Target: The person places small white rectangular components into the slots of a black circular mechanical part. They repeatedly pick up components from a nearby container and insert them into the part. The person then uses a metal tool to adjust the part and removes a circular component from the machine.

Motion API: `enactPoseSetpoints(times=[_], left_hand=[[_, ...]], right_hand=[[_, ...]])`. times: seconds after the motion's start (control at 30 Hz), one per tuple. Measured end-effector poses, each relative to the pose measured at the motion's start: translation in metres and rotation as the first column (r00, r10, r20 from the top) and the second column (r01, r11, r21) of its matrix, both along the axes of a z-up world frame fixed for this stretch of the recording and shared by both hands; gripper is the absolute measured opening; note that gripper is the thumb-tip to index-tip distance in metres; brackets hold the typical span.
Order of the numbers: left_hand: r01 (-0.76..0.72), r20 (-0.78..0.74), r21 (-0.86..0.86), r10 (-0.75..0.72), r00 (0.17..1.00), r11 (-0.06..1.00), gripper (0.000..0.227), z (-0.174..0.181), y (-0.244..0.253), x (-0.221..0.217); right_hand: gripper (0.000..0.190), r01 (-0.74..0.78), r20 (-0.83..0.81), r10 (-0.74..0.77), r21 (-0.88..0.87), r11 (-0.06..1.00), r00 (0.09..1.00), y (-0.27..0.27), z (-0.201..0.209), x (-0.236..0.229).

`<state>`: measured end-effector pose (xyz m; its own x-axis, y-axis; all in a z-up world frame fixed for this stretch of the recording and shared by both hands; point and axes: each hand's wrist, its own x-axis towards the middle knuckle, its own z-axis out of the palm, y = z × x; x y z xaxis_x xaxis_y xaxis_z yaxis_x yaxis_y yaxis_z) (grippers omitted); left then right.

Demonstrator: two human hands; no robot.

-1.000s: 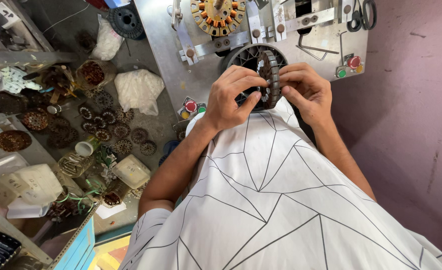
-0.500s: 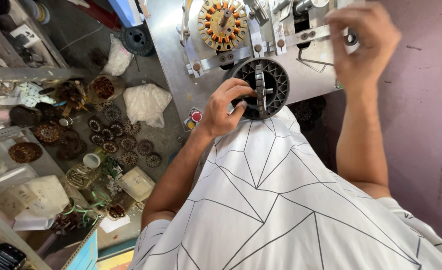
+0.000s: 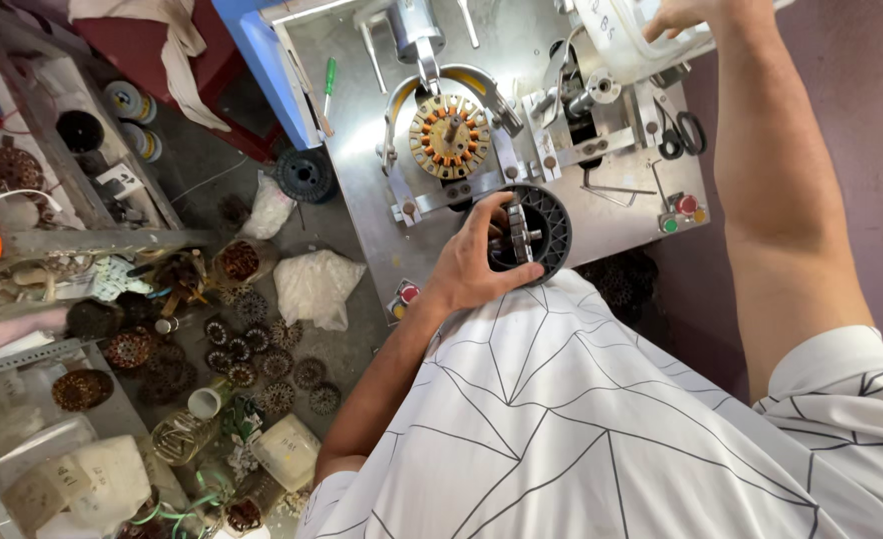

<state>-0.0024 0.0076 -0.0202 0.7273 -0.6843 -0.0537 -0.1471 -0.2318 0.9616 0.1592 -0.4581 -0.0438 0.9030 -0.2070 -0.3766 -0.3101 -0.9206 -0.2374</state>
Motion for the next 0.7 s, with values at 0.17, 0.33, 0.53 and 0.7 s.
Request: enactPoseSetpoints(times=[0.17,0.33,0.53,0.7], left_hand=[[-0.05,0.136,-0.116,0.066,0.989,0.992,0.087,-0.003,-0.003,-0.004],[-0.053,0.09,-0.098,0.061,0.994,0.994,0.089,0.0,-0.002,-0.005],[-0.148,0.343,0.037,0.127,0.931,0.988,0.069,0.026,-0.003,0.002],[-0.224,0.268,-0.258,0.292,0.918,0.94,0.037,0.059,-0.009,0.011]], right_hand=[[0.024,0.001,0.032,-0.002,0.045,0.999,0.999,0.005,-0.002,0.007],[0.019,-0.021,0.232,-0.006,0.114,0.993,0.973,0.012,0.019,-0.011],[0.008,-0.022,0.524,-0.109,0.237,0.971,0.845,0.024,0.054,-0.041],[0.011,-0.175,0.512,-0.61,0.833,0.525,0.605,0.084,0.104,-0.094]])
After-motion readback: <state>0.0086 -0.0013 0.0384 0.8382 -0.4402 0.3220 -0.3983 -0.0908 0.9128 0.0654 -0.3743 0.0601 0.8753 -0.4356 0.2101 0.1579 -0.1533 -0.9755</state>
